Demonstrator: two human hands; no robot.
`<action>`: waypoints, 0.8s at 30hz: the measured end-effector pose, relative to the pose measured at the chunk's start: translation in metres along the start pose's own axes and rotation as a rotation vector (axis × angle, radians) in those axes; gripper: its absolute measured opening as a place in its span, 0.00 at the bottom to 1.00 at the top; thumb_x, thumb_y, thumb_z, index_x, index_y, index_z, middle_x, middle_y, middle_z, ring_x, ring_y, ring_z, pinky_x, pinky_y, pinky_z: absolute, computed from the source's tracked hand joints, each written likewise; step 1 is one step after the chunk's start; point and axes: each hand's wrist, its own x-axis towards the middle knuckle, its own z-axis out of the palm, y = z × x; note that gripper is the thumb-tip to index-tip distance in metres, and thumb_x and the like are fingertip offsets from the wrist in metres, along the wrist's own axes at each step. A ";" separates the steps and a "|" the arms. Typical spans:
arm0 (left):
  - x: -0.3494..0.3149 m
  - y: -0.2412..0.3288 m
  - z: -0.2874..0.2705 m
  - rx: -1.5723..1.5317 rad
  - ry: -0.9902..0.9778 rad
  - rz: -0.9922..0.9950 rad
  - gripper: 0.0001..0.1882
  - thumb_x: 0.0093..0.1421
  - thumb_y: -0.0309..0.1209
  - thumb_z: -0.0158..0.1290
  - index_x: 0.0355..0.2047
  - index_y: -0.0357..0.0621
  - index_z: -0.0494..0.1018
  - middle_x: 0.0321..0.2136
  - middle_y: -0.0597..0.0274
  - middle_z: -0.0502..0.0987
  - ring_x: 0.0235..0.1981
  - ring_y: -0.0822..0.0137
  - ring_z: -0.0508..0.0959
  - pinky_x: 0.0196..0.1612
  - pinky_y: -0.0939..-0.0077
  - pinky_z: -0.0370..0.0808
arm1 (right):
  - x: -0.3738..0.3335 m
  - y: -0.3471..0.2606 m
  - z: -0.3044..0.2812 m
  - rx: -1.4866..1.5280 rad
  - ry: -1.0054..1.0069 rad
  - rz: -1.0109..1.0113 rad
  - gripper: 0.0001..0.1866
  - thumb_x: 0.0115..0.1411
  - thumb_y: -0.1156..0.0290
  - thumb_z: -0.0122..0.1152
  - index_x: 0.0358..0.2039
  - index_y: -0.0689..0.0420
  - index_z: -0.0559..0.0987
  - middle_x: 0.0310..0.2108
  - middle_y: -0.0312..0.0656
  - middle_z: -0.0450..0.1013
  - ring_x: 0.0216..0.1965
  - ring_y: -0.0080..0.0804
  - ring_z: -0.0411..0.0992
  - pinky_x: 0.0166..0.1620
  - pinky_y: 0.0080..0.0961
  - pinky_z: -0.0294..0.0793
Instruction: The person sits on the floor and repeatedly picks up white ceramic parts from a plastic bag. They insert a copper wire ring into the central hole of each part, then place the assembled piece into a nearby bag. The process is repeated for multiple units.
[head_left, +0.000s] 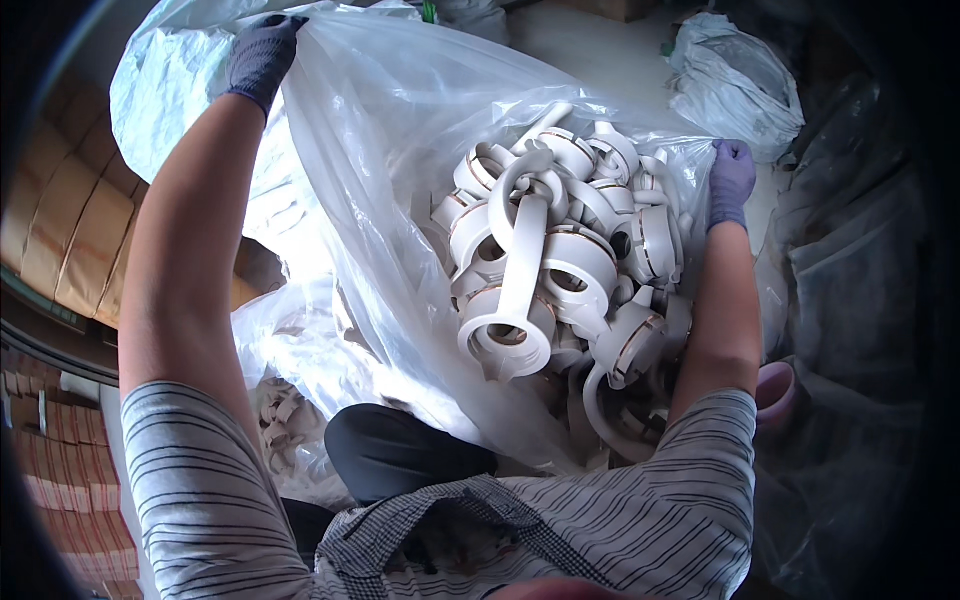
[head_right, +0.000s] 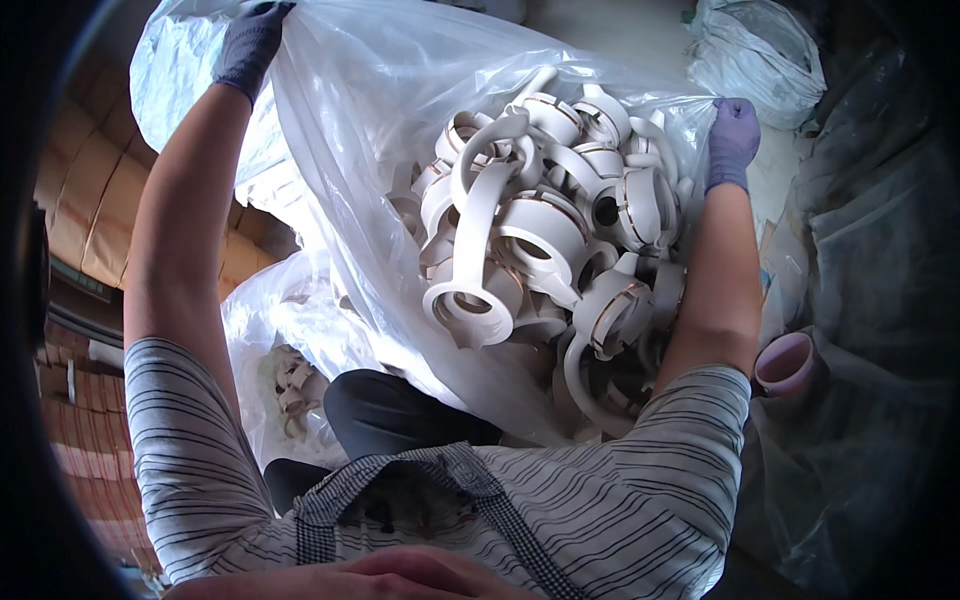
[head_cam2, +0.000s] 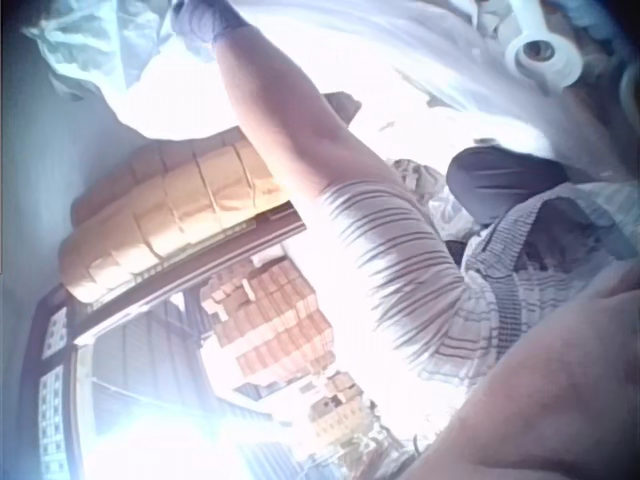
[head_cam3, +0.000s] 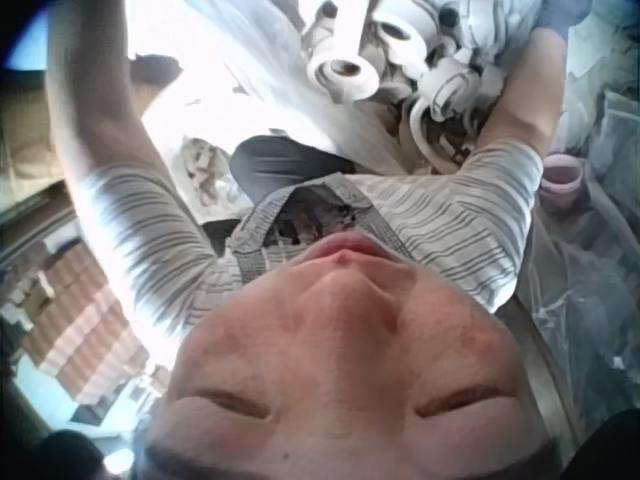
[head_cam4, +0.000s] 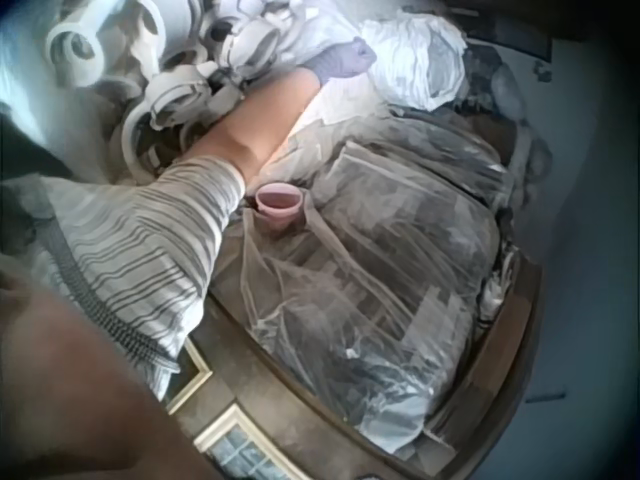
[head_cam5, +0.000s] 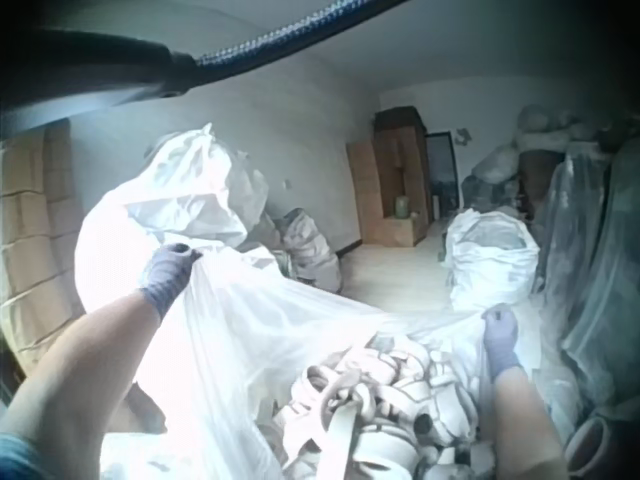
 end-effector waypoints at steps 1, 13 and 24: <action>0.019 -0.010 -0.012 0.063 0.010 0.012 0.27 0.67 0.54 0.47 0.53 0.50 0.80 0.54 0.49 0.80 0.55 0.46 0.78 0.58 0.56 0.72 | 0.005 0.000 0.009 0.031 -0.062 0.010 0.06 0.59 0.66 0.66 0.32 0.53 0.84 0.29 0.44 0.78 0.30 0.36 0.76 0.41 0.35 0.74; -0.156 0.119 0.124 0.084 -0.592 0.295 0.24 0.58 0.37 0.57 0.55 0.45 0.78 0.49 0.46 0.81 0.53 0.48 0.80 0.59 0.59 0.75 | -0.006 -0.002 0.028 -0.241 -0.292 -0.043 0.30 0.58 0.50 0.68 0.56 0.55 0.80 0.46 0.53 0.80 0.48 0.47 0.79 0.53 0.38 0.74; -0.139 0.079 0.163 0.256 -0.289 0.184 0.18 0.65 0.51 0.53 0.47 0.59 0.83 0.43 0.51 0.84 0.47 0.49 0.82 0.53 0.58 0.77 | -0.020 0.001 0.022 0.175 -0.168 0.028 0.14 0.61 0.63 0.65 0.43 0.58 0.84 0.40 0.48 0.82 0.44 0.38 0.79 0.50 0.32 0.75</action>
